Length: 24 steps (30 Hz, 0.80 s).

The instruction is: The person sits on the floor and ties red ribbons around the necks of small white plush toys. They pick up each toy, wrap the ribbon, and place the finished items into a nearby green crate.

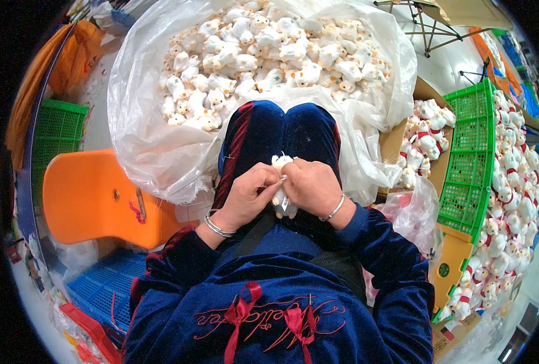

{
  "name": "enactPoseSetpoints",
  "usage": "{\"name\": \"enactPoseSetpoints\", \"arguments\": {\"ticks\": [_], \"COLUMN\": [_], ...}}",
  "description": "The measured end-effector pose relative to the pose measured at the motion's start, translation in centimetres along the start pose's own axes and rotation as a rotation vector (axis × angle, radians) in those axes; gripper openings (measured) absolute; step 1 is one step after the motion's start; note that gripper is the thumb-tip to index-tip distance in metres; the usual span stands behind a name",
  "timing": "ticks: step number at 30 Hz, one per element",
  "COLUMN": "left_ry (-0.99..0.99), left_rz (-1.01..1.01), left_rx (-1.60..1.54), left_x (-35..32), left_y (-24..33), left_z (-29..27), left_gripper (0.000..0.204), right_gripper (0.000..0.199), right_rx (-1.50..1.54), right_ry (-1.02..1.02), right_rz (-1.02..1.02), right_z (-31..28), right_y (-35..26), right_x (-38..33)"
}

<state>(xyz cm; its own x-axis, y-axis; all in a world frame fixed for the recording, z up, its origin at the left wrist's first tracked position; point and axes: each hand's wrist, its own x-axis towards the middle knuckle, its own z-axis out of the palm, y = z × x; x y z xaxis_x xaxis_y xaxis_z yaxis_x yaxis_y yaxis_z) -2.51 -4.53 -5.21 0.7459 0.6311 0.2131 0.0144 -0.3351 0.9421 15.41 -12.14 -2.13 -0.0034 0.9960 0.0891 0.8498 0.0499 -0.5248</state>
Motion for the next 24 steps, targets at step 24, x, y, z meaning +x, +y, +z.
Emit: {"name": "enactPoseSetpoints", "arguments": {"ticks": [24], "left_ry": [-0.011], "left_rz": [0.009], "left_rx": [0.037], "left_x": [-0.2], "left_y": [0.8], "left_z": [-0.7], "left_gripper": [0.013], "right_gripper": [0.013], "right_rx": [0.745], "right_ry": [-0.311], "right_rz": [0.372], "right_z": [-4.3], "right_y": [2.0], "right_x": [0.4]}}
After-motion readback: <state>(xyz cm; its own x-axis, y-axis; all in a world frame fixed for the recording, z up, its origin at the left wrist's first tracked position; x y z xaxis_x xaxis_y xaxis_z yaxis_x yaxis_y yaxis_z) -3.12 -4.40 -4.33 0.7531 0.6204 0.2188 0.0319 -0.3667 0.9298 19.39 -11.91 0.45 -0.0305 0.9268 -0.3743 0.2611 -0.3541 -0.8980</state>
